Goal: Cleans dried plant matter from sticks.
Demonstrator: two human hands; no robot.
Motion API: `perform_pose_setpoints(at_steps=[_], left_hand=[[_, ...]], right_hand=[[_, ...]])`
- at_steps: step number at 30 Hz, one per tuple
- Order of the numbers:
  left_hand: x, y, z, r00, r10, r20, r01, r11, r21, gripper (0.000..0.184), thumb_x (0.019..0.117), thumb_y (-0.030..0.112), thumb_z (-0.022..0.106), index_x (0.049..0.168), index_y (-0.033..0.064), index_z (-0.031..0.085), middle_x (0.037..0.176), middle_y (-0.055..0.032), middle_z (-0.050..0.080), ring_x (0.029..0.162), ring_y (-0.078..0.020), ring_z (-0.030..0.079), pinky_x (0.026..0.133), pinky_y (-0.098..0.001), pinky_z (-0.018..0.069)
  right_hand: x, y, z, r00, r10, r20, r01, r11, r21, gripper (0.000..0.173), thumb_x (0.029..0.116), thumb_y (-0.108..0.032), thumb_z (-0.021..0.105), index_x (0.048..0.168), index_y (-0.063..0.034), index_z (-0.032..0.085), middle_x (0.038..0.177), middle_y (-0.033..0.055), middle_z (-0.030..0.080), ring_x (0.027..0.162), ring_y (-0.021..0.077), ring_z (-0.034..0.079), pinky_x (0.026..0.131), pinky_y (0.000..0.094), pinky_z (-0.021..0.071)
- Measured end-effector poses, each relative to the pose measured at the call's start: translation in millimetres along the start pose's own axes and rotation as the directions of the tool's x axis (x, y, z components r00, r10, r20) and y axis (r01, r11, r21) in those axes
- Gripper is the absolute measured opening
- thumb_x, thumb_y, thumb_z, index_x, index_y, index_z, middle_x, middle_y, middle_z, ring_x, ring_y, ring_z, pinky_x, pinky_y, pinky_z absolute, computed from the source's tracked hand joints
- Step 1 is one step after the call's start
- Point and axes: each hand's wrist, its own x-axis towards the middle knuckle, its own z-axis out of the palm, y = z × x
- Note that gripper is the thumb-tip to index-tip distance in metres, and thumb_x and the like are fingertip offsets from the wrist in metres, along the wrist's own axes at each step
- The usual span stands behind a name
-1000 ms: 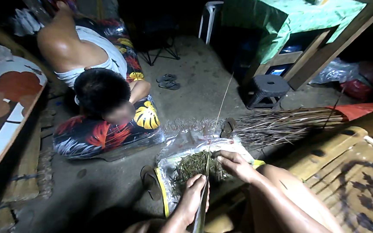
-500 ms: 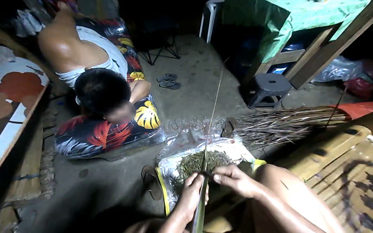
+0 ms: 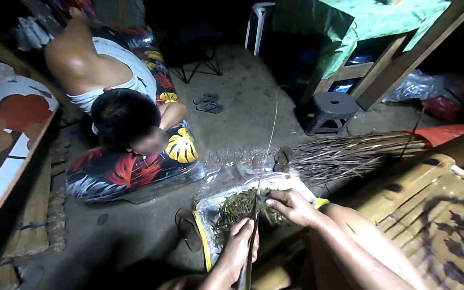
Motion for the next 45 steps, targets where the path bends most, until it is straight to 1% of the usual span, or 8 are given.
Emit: perform_pose_setpoints(at_steps=[6, 12, 17, 27, 31, 34, 39, 45], left_hand=[[3, 2, -1, 1.0, -0.008, -0.007, 0.008, 1.0, 0.003, 0.035, 0.1126, 0.017, 0.029, 0.093, 0.006, 0.055, 0.061, 0.0039, 0.048, 0.047, -0.0018, 0.046, 0.044, -0.0143, 0.0416], [3, 0, -4, 1.0, -0.002, -0.027, 0.001, 1.0, -0.023, 0.036, 0.109, 0.012, 0.026, 0.087, 0.0083, 0.054, 0.06, 0.0049, 0.049, 0.046, -0.0011, 0.045, 0.044, -0.0141, 0.04], [5, 2, -4, 1.0, -0.005, -0.03, 0.004, 0.999, -0.041, 0.036, 0.1124, 0.016, 0.025, 0.09, 0.008, 0.053, 0.061, 0.005, 0.046, 0.045, -0.0008, 0.043, 0.043, -0.0132, 0.0381], [2, 2, -2, 1.0, -0.016, -0.013, 0.016, 1.0, 0.001, 0.036, 0.1125, 0.017, 0.027, 0.091, 0.0073, 0.054, 0.06, 0.005, 0.045, 0.045, -0.0009, 0.043, 0.042, -0.0135, 0.039], [-2, -1, -1, 0.999, -0.026, 0.026, 0.026, 1.0, -0.003, 0.037, 0.1117, 0.017, 0.028, 0.089, 0.0075, 0.055, 0.058, 0.0053, 0.046, 0.044, -0.001, 0.044, 0.042, -0.0139, 0.0395], [3, 2, -2, 0.999, -0.041, 0.027, 0.042, 0.998, -0.056, 0.039, 0.1127, 0.018, 0.024, 0.094, 0.0068, 0.055, 0.057, 0.0061, 0.044, 0.044, -0.0003, 0.042, 0.042, -0.0135, 0.0374], [6, -3, -9, 0.995, -0.027, 0.093, 0.042, 0.984, -0.171, 0.04, 0.1114, 0.02, 0.02, 0.095, 0.0095, 0.054, 0.059, 0.0073, 0.044, 0.044, 0.0007, 0.041, 0.041, -0.0124, 0.0358], [3, -3, -7, 0.987, -0.05, 0.154, 0.083, 0.972, -0.219, 0.038, 0.1106, 0.02, 0.021, 0.093, 0.0114, 0.053, 0.059, 0.008, 0.043, 0.043, 0.0017, 0.039, 0.041, -0.0113, 0.0346]], right_hand=[[-5, -7, 3, 0.998, -0.025, -0.054, 0.033, 0.989, 0.145, 0.043, 0.1046, -0.036, 0.045, 0.091, -0.0038, 0.07, 0.066, -0.0001, 0.058, 0.058, 0.005, 0.052, 0.057, 0.0283, 0.0451], [-10, -27, 21, 0.979, -0.14, 0.147, 0.114, 0.978, 0.174, 0.049, 0.105, -0.045, 0.045, 0.086, -0.0057, 0.067, 0.061, 0.0037, 0.055, 0.056, 0.0136, 0.054, 0.054, 0.0368, 0.0433], [0, -21, 20, 0.988, -0.131, 0.081, 0.132, 0.991, -0.009, 0.054, 0.1044, -0.05, 0.041, 0.086, -0.0068, 0.067, 0.061, 0.0069, 0.056, 0.057, 0.0214, 0.059, 0.054, 0.0448, 0.0456], [11, -4, 7, 0.996, 0.089, -0.03, -0.092, 0.992, -0.091, 0.049, 0.1041, -0.045, 0.042, 0.097, -0.0045, 0.071, 0.073, 0.0117, 0.065, 0.069, 0.0279, 0.065, 0.065, 0.0531, 0.0504], [12, 12, -9, 0.969, 0.189, -0.16, -0.181, 0.981, 0.063, 0.041, 0.1049, -0.035, 0.041, 0.097, -0.0056, 0.069, 0.069, -0.0008, 0.055, 0.061, 0.0093, 0.052, 0.061, 0.0344, 0.0448], [2, -2, 1, 0.993, 0.098, -0.07, -0.077, 0.964, 0.255, 0.037, 0.1039, -0.029, 0.044, 0.095, -0.0024, 0.069, 0.068, -0.0061, 0.053, 0.058, -0.0009, 0.046, 0.057, 0.0221, 0.0416], [-8, -19, 30, 0.988, -0.146, 0.041, 0.129, 0.951, 0.28, 0.042, 0.1056, -0.034, 0.045, 0.092, -0.0029, 0.069, 0.066, 0.001, 0.057, 0.059, 0.0049, 0.051, 0.057, 0.0266, 0.043], [3, -5, 16, 0.999, -0.041, -0.008, 0.041, 0.998, 0.043, 0.049, 0.1047, -0.044, 0.043, 0.096, -0.0056, 0.072, 0.071, 0.0071, 0.064, 0.066, 0.0181, 0.063, 0.063, 0.0435, 0.0508]])
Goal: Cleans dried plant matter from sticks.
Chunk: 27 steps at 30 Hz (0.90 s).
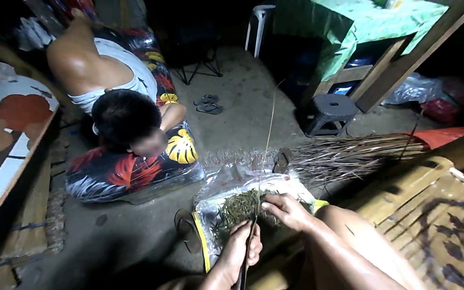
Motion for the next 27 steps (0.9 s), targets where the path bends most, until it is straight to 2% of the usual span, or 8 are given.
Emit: perform_pose_setpoints(at_steps=[6, 9, 11, 14, 17, 21, 24, 27], left_hand=[[-2, 0, -1, 1.0, 0.009, -0.017, -0.008, 0.998, 0.056, 0.04, 0.1107, 0.02, 0.021, 0.091, 0.0104, 0.054, 0.059, 0.0073, 0.044, 0.043, 0.001, 0.04, 0.04, -0.012, 0.036], [-2, -1, 3, 0.998, 0.038, -0.053, -0.03, 0.989, 0.142, 0.039, 0.1114, 0.02, 0.024, 0.091, 0.0084, 0.055, 0.058, 0.0061, 0.045, 0.043, -0.0006, 0.043, 0.041, -0.0135, 0.0378], [0, 2, 5, 0.991, 0.074, -0.113, -0.046, 0.971, 0.234, 0.035, 0.1123, 0.019, 0.028, 0.094, 0.0066, 0.056, 0.059, 0.0051, 0.047, 0.044, -0.0019, 0.045, 0.043, -0.0153, 0.0409], [2, 5, 6, 0.97, 0.121, -0.21, -0.04, 0.934, 0.354, 0.029, 0.1118, 0.016, 0.034, 0.099, 0.0028, 0.057, 0.061, 0.0025, 0.049, 0.046, -0.0046, 0.049, 0.045, -0.0185, 0.046], [2, 2, 6, 0.965, 0.125, -0.231, -0.022, 0.915, 0.402, 0.027, 0.1112, 0.016, 0.037, 0.099, 0.0033, 0.057, 0.062, 0.0016, 0.05, 0.047, -0.0057, 0.05, 0.045, -0.0195, 0.0465], [1, 4, 10, 0.969, 0.124, -0.213, -0.023, 0.906, 0.423, 0.027, 0.1115, 0.016, 0.036, 0.1, 0.0035, 0.057, 0.063, 0.0023, 0.049, 0.048, -0.0052, 0.049, 0.046, -0.0188, 0.046], [-1, 3, 11, 0.969, 0.112, -0.219, -0.002, 0.894, 0.447, 0.026, 0.1109, 0.016, 0.037, 0.105, 0.0022, 0.058, 0.064, 0.0016, 0.05, 0.048, -0.0061, 0.05, 0.047, -0.0202, 0.0471], [-2, 3, 11, 0.974, 0.107, -0.2, -0.003, 0.888, 0.46, 0.026, 0.1105, 0.016, 0.038, 0.108, 0.0015, 0.059, 0.067, 0.0001, 0.053, 0.05, -0.0075, 0.054, 0.049, -0.0221, 0.0505]], right_hand=[[11, 10, -17, 0.984, 0.16, -0.083, -0.166, 0.983, -0.073, 0.047, 0.1046, -0.041, 0.043, 0.103, -0.0035, 0.072, 0.078, 0.0116, 0.067, 0.073, 0.0254, 0.066, 0.07, 0.0517, 0.0515], [7, 20, -32, 0.973, 0.18, -0.147, -0.183, 0.983, -0.009, 0.043, 0.1047, -0.037, 0.041, 0.099, -0.0056, 0.07, 0.072, 0.0015, 0.059, 0.064, 0.0105, 0.055, 0.063, 0.0363, 0.0459], [2, 9, -28, 0.991, 0.124, -0.053, -0.12, 0.989, 0.085, 0.042, 0.1043, -0.035, 0.044, 0.096, -0.004, 0.071, 0.071, -0.0011, 0.058, 0.061, 0.0049, 0.05, 0.06, 0.0293, 0.0441], [-5, -18, -13, 0.98, 0.045, 0.192, -0.054, 0.997, 0.045, 0.047, 0.1039, -0.043, 0.044, 0.09, -0.0054, 0.069, 0.067, 0.0058, 0.059, 0.062, 0.0182, 0.058, 0.06, 0.0442, 0.0471], [-5, -30, -9, 0.967, 0.039, 0.252, -0.015, 0.995, -0.095, 0.051, 0.1039, -0.047, 0.042, 0.085, -0.007, 0.066, 0.062, 0.0086, 0.055, 0.06, 0.0263, 0.059, 0.057, 0.0509, 0.0446], [4, -12, -17, 0.984, 0.103, 0.142, -0.073, 0.977, -0.2, 0.051, 0.1037, -0.048, 0.04, 0.09, -0.0068, 0.068, 0.067, 0.0106, 0.06, 0.065, 0.0298, 0.064, 0.06, 0.0542, 0.0473], [10, 0, -27, 0.963, 0.269, 0.019, -0.261, 0.946, -0.194, 0.049, 0.1047, -0.044, 0.041, 0.102, -0.0053, 0.071, 0.077, 0.0139, 0.066, 0.076, 0.0329, 0.067, 0.07, 0.0586, 0.0496], [11, 16, -33, 0.909, 0.391, -0.144, -0.399, 0.916, -0.029, 0.042, 0.1056, -0.038, 0.043, 0.101, -0.0059, 0.07, 0.076, 0.007, 0.061, 0.071, 0.0216, 0.06, 0.069, 0.0485, 0.0476]])
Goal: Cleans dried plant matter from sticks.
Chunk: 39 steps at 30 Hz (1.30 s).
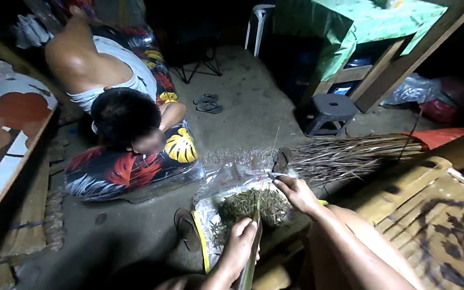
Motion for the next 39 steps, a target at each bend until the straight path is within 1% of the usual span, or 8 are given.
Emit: perform_pose_setpoints(at_steps=[3, 6, 10, 15, 21, 27, 30, 39], left_hand=[[2, 3, -1, 1.0, -0.009, 0.015, 0.009, 1.0, -0.015, 0.026, 0.111, 0.016, 0.037, 0.112, 0.0011, 0.059, 0.071, -0.0008, 0.056, 0.054, -0.0083, 0.057, 0.052, -0.0231, 0.0533], [3, 4, -2, 1.0, -0.008, 0.017, 0.008, 0.999, -0.044, 0.027, 0.1118, 0.017, 0.036, 0.116, 0.0012, 0.058, 0.073, -0.0012, 0.058, 0.057, -0.0084, 0.059, 0.055, -0.0237, 0.0549], [2, 2, -2, 0.997, 0.031, 0.064, -0.025, 0.995, -0.097, 0.031, 0.112, 0.017, 0.032, 0.118, 0.0008, 0.058, 0.076, -0.0026, 0.064, 0.062, -0.0104, 0.065, 0.061, -0.0259, 0.0585], [-1, -2, -2, 0.981, 0.065, 0.182, -0.028, 0.98, -0.198, 0.037, 0.1117, 0.017, 0.027, 0.112, 0.001, 0.061, 0.079, -0.004, 0.07, 0.07, -0.0133, 0.07, 0.07, -0.0289, 0.061], [2, 0, 2, 0.995, 0.096, -0.025, -0.098, 0.984, -0.148, 0.027, 0.1112, 0.012, 0.036, 0.106, -0.0003, 0.059, 0.071, -0.0011, 0.063, 0.061, -0.0094, 0.065, 0.061, -0.0241, 0.0584], [5, -2, 4, 0.983, 0.125, -0.135, -0.137, 0.987, -0.085, 0.027, 0.1096, 0.009, 0.036, 0.111, -0.0025, 0.06, 0.075, -0.0023, 0.062, 0.054, -0.0077, 0.061, 0.053, -0.0229, 0.0562], [4, 1, 2, 0.982, 0.111, -0.152, -0.127, 0.987, -0.1, 0.028, 0.1104, 0.01, 0.034, 0.112, -0.0018, 0.06, 0.072, -0.0017, 0.062, 0.051, -0.0065, 0.059, 0.05, -0.0216, 0.0542], [6, 5, 1, 0.992, 0.026, -0.123, -0.044, 0.988, -0.148, 0.029, 0.1125, 0.016, 0.036, 0.108, -0.0002, 0.06, 0.061, 0.0005, 0.053, 0.048, -0.007, 0.055, 0.049, -0.0208, 0.0521]], right_hand=[[-12, -12, 5, 0.998, 0.034, 0.052, -0.054, 0.885, 0.462, 0.033, 0.1071, -0.023, 0.04, 0.109, -0.0046, 0.067, 0.062, -0.0086, 0.047, 0.048, 0.0013, 0.042, 0.047, 0.0209, 0.0389], [-33, -39, 9, 0.929, -0.015, 0.371, -0.247, 0.719, 0.649, 0.038, 0.1053, -0.024, 0.036, 0.127, -0.0073, 0.062, 0.06, -0.0079, 0.048, 0.044, 0.0025, 0.042, 0.042, 0.0201, 0.0381], [-37, -48, 6, 0.829, -0.045, 0.557, -0.381, 0.685, 0.621, 0.026, 0.1073, -0.027, 0.036, 0.11, -0.0158, 0.06, 0.059, -0.0076, 0.048, 0.043, 0.0024, 0.043, 0.042, 0.0183, 0.0378], [-33, -50, 0, 0.878, 0.017, 0.479, -0.381, 0.63, 0.676, 0.032, 0.1088, -0.025, 0.033, 0.119, -0.0125, 0.061, 0.058, -0.0064, 0.047, 0.043, 0.003, 0.042, 0.04, 0.0189, 0.0373], [-66, -53, 5, 0.907, 0.002, 0.421, -0.346, 0.574, 0.742, 0.039, 0.1044, -0.027, 0.036, 0.131, -0.0118, 0.059, 0.057, -0.0087, 0.048, 0.041, 0.0012, 0.042, 0.039, 0.0175, 0.0375], [-77, -48, 39, 0.938, -0.258, 0.233, 0.104, 0.847, 0.522, 0.038, 0.1029, -0.026, 0.052, 0.131, -0.001, 0.059, 0.088, -0.0013, 0.068, 0.069, 0.0008, 0.059, 0.065, 0.022, 0.0514], [-71, -37, 49, 0.922, -0.35, 0.165, 0.282, 0.9, 0.333, 0.048, 0.1044, -0.042, 0.05, 0.127, -0.002, 0.062, 0.078, 0.0046, 0.066, 0.067, 0.0114, 0.063, 0.064, 0.0352, 0.0547], [-44, -23, 45, 0.932, -0.361, 0.037, 0.35, 0.921, 0.172, 0.046, 0.1065, -0.034, 0.044, 0.126, -0.0005, 0.068, 0.088, 0.0111, 0.072, 0.073, 0.0164, 0.068, 0.071, 0.0403, 0.0565]])
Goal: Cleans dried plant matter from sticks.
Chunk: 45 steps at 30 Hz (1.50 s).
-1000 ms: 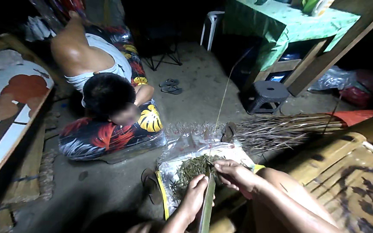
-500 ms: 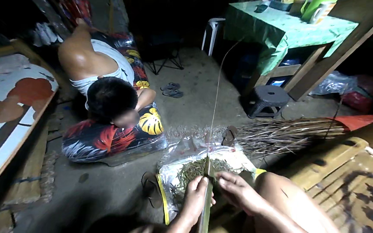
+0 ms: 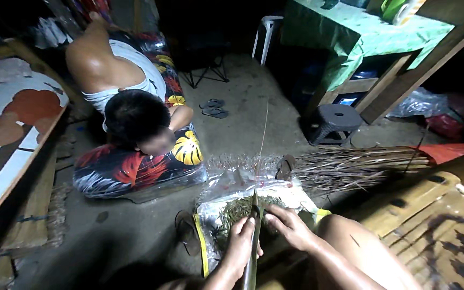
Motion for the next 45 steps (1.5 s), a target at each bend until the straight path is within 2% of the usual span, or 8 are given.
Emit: perform_pose_setpoints(at_steps=[4, 8, 13, 18, 24, 29, 37, 45], left_hand=[[1, -2, -2, 1.0, 0.009, 0.006, -0.009, 1.0, -0.01, 0.029, 0.1123, 0.016, 0.036, 0.107, 0.0, 0.06, 0.063, 0.0009, 0.052, 0.048, -0.0064, 0.054, 0.05, -0.0204, 0.0519], [8, 1, -4, 0.998, -0.002, -0.058, 0.002, 1.0, -0.001, 0.03, 0.1124, 0.016, 0.036, 0.108, -0.0003, 0.061, 0.069, -0.0004, 0.054, 0.05, -0.0059, 0.054, 0.05, -0.0198, 0.0507], [8, 1, -4, 0.997, -0.016, -0.07, 0.014, 0.999, -0.03, 0.03, 0.1129, 0.018, 0.036, 0.11, 0.0001, 0.061, 0.07, -0.0014, 0.056, 0.051, -0.0057, 0.054, 0.049, -0.0193, 0.0496], [4, -2, -1, 0.997, -0.076, 0.014, 0.077, 0.993, -0.087, 0.03, 0.1132, 0.018, 0.034, 0.112, 0.0015, 0.059, 0.065, 0.0011, 0.05, 0.05, -0.0054, 0.051, 0.048, -0.0182, 0.0465], [7, -6, -1, 0.996, -0.072, 0.047, 0.077, 0.99, -0.122, 0.032, 0.1132, 0.017, 0.032, 0.097, 0.003, 0.056, 0.063, 0.0014, 0.049, 0.048, -0.0047, 0.049, 0.046, -0.0167, 0.0448], [7, -1, -1, 0.994, -0.104, -0.015, 0.102, 0.988, -0.117, 0.032, 0.1137, 0.019, 0.032, 0.104, 0.0032, 0.058, 0.066, -0.0004, 0.053, 0.047, -0.0054, 0.05, 0.044, -0.0175, 0.0452], [4, -5, -2, 0.981, -0.134, 0.143, 0.161, 0.967, -0.196, 0.039, 0.114, 0.021, 0.027, 0.088, 0.0071, 0.052, 0.061, 0.0027, 0.045, 0.045, -0.0032, 0.043, 0.043, -0.0147, 0.0385], [0, -4, -3, 0.978, -0.111, 0.178, 0.147, 0.968, -0.203, 0.041, 0.1138, 0.019, 0.025, 0.086, 0.0074, 0.052, 0.059, 0.0037, 0.045, 0.044, -0.0021, 0.043, 0.042, -0.0138, 0.0378]], right_hand=[[3, 4, -3, 0.997, 0.054, -0.055, -0.051, 0.997, 0.056, 0.041, 0.1053, -0.032, 0.042, 0.11, -0.0008, 0.069, 0.067, -0.0012, 0.055, 0.056, 0.0045, 0.049, 0.056, 0.0268, 0.0451], [-8, -11, 8, 0.992, -0.117, 0.053, 0.115, 0.993, 0.042, 0.054, 0.1062, -0.048, 0.041, 0.084, -0.0044, 0.064, 0.06, 0.0029, 0.053, 0.054, 0.0107, 0.053, 0.051, 0.0319, 0.0449], [-10, -9, 18, 0.972, -0.193, 0.13, 0.203, 0.977, -0.061, 0.057, 0.1064, -0.052, 0.037, 0.082, -0.0079, 0.063, 0.058, 0.0045, 0.053, 0.051, 0.0168, 0.056, 0.047, 0.0383, 0.0448], [3, 6, 4, 0.999, 0.002, 0.034, 0.003, 0.988, -0.154, 0.058, 0.1048, -0.052, 0.037, 0.085, -0.0048, 0.065, 0.063, 0.0073, 0.057, 0.058, 0.0217, 0.06, 0.054, 0.0452, 0.0481], [5, 12, -6, 0.999, -0.032, -0.039, 0.033, 0.999, 0.034, 0.049, 0.1057, -0.042, 0.041, 0.083, -0.0053, 0.064, 0.061, -0.0013, 0.05, 0.055, 0.0055, 0.049, 0.053, 0.0272, 0.0422], [-8, -10, 15, 0.974, -0.195, 0.117, 0.193, 0.981, 0.031, 0.056, 0.1065, -0.05, 0.039, 0.081, -0.006, 0.062, 0.058, 0.0051, 0.052, 0.052, 0.0151, 0.055, 0.049, 0.0361, 0.0438], [7, 17, -5, 0.998, 0.015, 0.064, -0.005, 0.988, -0.157, 0.059, 0.104, -0.053, 0.037, 0.084, -0.0055, 0.064, 0.062, 0.0069, 0.056, 0.058, 0.0213, 0.059, 0.055, 0.0444, 0.0465], [8, 11, -12, 0.997, -0.073, 0.021, 0.073, 0.997, -0.002, 0.053, 0.1054, -0.046, 0.04, 0.08, -0.0049, 0.063, 0.059, 0.0008, 0.051, 0.054, 0.0086, 0.051, 0.052, 0.0309, 0.0428]])
